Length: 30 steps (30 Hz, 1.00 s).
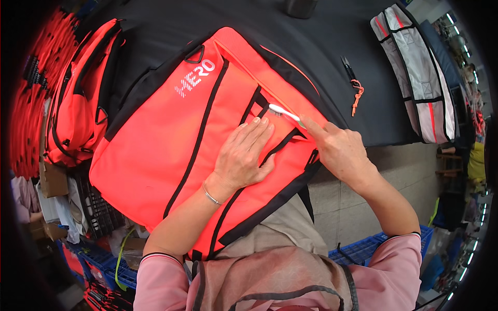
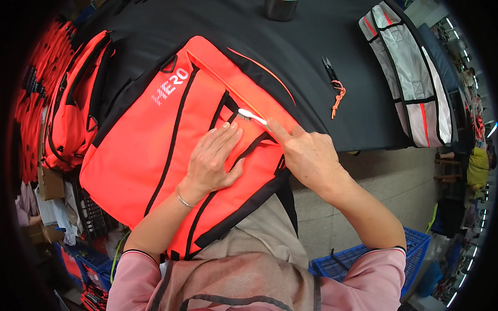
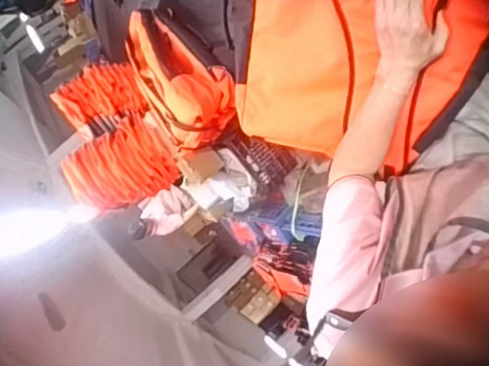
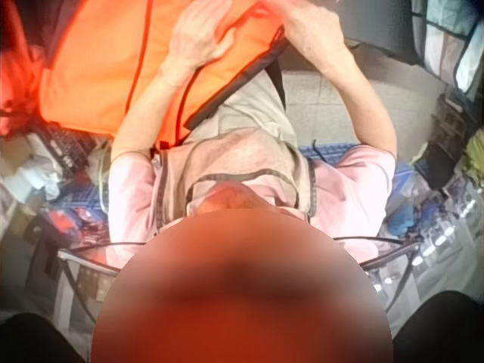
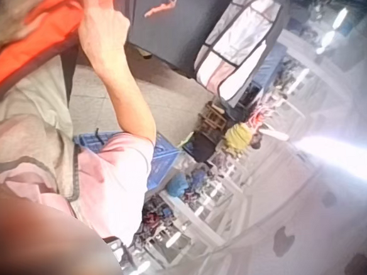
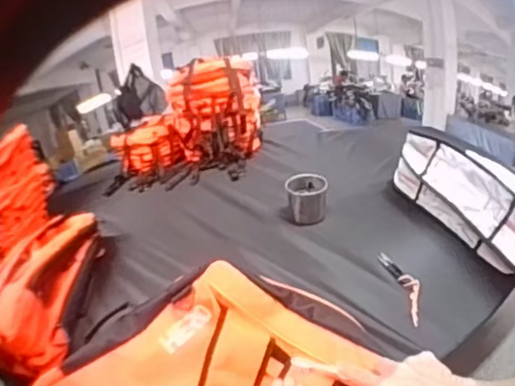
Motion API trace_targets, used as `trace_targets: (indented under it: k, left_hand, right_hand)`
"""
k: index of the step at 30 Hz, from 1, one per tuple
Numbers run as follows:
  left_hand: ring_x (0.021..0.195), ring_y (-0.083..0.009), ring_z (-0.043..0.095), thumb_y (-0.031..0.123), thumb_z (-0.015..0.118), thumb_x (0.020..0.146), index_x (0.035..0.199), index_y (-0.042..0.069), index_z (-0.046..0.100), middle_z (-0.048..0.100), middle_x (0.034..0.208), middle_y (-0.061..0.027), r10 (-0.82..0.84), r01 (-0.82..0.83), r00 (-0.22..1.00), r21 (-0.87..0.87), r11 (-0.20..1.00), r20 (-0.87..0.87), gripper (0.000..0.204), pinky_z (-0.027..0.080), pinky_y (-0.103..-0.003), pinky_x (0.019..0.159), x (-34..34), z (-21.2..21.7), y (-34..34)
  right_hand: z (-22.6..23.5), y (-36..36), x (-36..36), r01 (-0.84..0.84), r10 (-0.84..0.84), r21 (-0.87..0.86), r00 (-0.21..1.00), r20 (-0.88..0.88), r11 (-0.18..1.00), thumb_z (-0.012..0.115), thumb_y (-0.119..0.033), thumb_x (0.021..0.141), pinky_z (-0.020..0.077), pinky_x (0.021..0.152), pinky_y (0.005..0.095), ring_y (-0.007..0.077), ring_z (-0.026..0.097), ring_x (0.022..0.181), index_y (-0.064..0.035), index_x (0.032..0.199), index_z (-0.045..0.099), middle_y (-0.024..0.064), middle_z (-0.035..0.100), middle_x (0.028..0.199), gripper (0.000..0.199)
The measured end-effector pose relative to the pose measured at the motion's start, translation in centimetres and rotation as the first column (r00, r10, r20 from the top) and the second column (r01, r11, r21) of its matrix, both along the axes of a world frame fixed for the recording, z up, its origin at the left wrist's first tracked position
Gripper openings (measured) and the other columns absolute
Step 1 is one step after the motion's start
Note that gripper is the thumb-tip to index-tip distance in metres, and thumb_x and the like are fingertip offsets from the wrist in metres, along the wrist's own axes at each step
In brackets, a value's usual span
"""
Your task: Inspecting and preparing neon orange backpacks and white mesh bags in a manufacturing facility.
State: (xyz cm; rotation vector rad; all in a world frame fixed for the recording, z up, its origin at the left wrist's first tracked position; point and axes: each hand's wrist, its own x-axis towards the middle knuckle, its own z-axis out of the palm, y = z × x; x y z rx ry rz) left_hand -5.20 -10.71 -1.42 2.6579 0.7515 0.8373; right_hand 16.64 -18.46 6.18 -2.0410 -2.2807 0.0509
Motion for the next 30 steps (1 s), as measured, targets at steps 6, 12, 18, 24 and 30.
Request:
trace_targets:
  k: [6, 12, 18, 24, 30]
  left_hand:
    - [0.123, -0.0276, 0.055, 0.022, 0.072, 0.076, 0.126, 0.001, 0.059, 0.059, 0.131, -0.0163, -0.004, 0.005, 1.0, 0.037, 0.999, -0.021, 0.056, 0.043, -0.039, 0.104, 0.1, 0.2, 0.4]
    - [0.123, -0.0284, 0.054, 0.015, 0.071, 0.078, 0.125, 0.007, 0.06, 0.06, 0.127, -0.0131, 0.047, -0.051, 0.998, -0.134, 0.99, -0.032, 0.05, 0.044, -0.04, 0.099, 1.0, 2.3, 4.5]
    - [0.136, -0.0272, 0.04, 0.014, 0.068, 0.073, 0.13, 0.01, 0.055, 0.052, 0.136, -0.01, 0.185, -0.117, 0.947, 0.256, 0.96, -0.263, 0.058, 0.033, -0.048, 0.11, -0.7, 3.5, 8.5]
    - [0.139, -0.0287, 0.039, 0.009, 0.065, 0.071, 0.13, 0.012, 0.058, 0.053, 0.14, -0.0096, 0.082, -0.091, 0.99, -0.077, 0.993, -0.114, 0.059, 0.033, -0.044, 0.115, -3.9, 1.7, 8.4]
    - [0.139, -0.0287, 0.039, 0.008, 0.067, 0.072, 0.13, 0.01, 0.059, 0.053, 0.141, -0.01, 0.065, -0.075, 0.997, -0.25, 0.965, -0.048, 0.058, 0.034, -0.042, 0.114, -3.3, 1.3, 9.2]
  right_hand:
    - [-2.2, 4.7, -1.6, 0.056, -0.056, 0.019, 0.998, -0.003, 0.998, 0.057, -0.005, 0.084, 0.0537, 0.052, 0.0423, 0.0325, 0.067, 0.06, -0.0073, 0.128, 0.052, 0.0151, 0.064, 0.073, 0.045]
    - [-4.0, 5.1, -2.2, 0.128, -0.124, 0.08, 0.99, -0.063, 0.988, 0.055, -0.005, 0.086, 0.0549, 0.056, 0.0439, 0.0349, 0.068, 0.065, -0.0127, 0.131, 0.053, 0.0158, 0.065, 0.079, 0.046]
    - [-4.7, 4.7, -1.0, 0.111, -0.096, 0.087, 0.982, -0.163, 0.99, 0.053, -0.009, 0.091, 0.0546, 0.057, 0.044, 0.0349, 0.067, 0.067, -0.0143, 0.132, 0.054, 0.0161, 0.065, 0.079, 0.042]
    - [-4.3, 5.3, -0.9, 0.046, -0.038, 0.031, 0.979, -0.201, 0.998, 0.054, -0.01, 0.091, 0.0538, 0.058, 0.0451, 0.0361, 0.066, 0.067, -0.0124, 0.135, 0.051, 0.0171, 0.064, 0.077, 0.044]
    - [-5.1, 9.9, -1.9, -0.01, 0.01, 0.003, 0.97, -0.242, 1.0, 0.053, -0.007, 0.09, 0.0539, 0.059, 0.0471, 0.0384, 0.065, 0.067, -0.0129, 0.139, 0.047, 0.0203, 0.063, 0.077, 0.049]
